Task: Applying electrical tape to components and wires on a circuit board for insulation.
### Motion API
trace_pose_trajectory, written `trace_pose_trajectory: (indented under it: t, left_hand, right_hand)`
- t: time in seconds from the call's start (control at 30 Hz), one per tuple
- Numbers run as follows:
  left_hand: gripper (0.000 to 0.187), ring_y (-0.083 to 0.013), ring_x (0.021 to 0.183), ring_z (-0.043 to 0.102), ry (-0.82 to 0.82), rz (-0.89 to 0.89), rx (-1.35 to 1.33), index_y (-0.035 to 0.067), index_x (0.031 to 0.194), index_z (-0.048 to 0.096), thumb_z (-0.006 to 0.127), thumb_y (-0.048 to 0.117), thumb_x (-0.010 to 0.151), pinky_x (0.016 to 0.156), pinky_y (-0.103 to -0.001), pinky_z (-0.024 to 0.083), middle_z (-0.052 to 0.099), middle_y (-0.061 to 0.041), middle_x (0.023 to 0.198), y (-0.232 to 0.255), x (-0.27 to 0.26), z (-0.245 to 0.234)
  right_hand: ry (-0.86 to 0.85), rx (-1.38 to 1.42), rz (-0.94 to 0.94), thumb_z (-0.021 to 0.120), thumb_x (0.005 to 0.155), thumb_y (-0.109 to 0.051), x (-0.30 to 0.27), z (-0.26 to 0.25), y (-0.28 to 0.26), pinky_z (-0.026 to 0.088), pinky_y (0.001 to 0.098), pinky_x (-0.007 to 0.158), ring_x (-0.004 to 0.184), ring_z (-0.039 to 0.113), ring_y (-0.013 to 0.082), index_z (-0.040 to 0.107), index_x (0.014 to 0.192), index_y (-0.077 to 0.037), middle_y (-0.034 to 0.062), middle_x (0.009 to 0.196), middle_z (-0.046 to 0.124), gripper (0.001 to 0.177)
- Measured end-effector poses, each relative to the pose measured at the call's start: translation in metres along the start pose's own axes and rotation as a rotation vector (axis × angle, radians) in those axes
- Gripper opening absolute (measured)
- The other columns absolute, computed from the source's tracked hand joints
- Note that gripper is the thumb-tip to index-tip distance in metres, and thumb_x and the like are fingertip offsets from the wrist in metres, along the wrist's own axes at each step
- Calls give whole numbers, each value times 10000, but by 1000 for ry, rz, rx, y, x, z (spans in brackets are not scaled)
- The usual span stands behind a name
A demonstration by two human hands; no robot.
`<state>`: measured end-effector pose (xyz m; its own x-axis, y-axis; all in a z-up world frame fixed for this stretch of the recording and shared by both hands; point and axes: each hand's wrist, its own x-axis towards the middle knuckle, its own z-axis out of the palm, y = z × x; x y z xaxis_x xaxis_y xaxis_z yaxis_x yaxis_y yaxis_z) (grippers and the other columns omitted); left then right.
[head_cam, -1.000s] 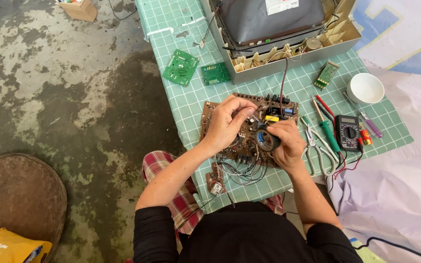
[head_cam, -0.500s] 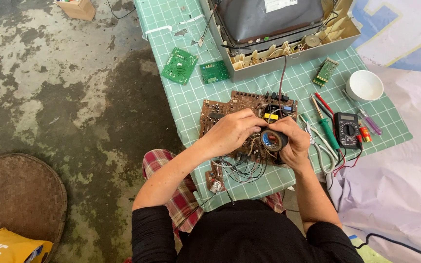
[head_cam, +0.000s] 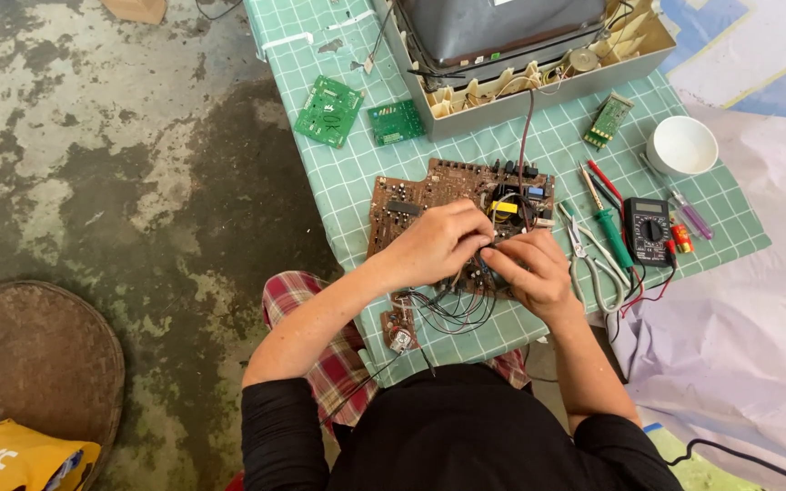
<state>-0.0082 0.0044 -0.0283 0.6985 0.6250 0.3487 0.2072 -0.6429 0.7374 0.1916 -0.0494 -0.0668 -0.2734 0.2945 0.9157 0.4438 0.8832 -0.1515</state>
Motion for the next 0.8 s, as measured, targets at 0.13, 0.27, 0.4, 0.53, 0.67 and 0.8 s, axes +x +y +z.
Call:
trace_pose_trajectory:
  t: [0.13, 0.27, 0.4, 0.53, 0.67, 0.8]
  left_hand:
    - [194, -176, 789, 687, -110, -125, -310, 44, 1158, 687, 544, 92, 1038, 738, -323, 588, 665, -110, 918, 30, 4, -23]
    - [253, -206, 797, 687, -303, -242, -401, 9, 1244, 663, 568, 54, 1014, 736, -344, 569, 667, -133, 941, 35, 1, -29]
    - [286, -190, 813, 705, -414, -312, -422, 45, 1237, 684, 639, 72, 955, 705, -339, 577, 627, -101, 987, 28, -3, -22]
    - [243, -207, 806, 762, -446, -333, -383, 33, 1181, 691, 632, 54, 946, 700, -330, 597, 638, -103, 979, 29, -5, -17]
    - [231, -214, 792, 779, -463, -402, -322, -7, 1157, 686, 626, 27, 936, 674, -313, 616, 640, -112, 968, 36, -6, -16]
    - [216, -263, 782, 781, -450, -388, -258, -54, 1140, 660, 619, -8, 934, 676, -345, 628, 634, -155, 971, 36, -7, -10]
  right_hand:
    - [43, 10, -125, 620, 1002, 54, -11, 0, 4, 517, 437, 542, 643, 650, 351, 820, 954, 1, 232, 866, 715, 212]
    - [51, -7, -281, 692, 915, 141, -19, -3, -1, 523, 400, 521, 641, 654, 330, 799, 892, -30, 273, 871, 737, 204]
    - [30, -1, -307, 705, 917, 117, -17, -6, -9, 530, 382, 528, 653, 656, 319, 796, 915, -66, 262, 866, 734, 204]
    - [49, -16, -322, 711, 923, 96, -26, -4, -9, 503, 372, 484, 602, 632, 299, 785, 890, -64, 255, 823, 722, 179]
    - [55, -11, -301, 730, 912, 87, -31, -3, -12, 508, 382, 470, 598, 648, 308, 775, 875, -71, 245, 808, 725, 168]
    - [66, 2, -287, 709, 925, 83, -25, -3, -15, 499, 382, 451, 583, 641, 304, 769, 868, -77, 243, 799, 723, 180]
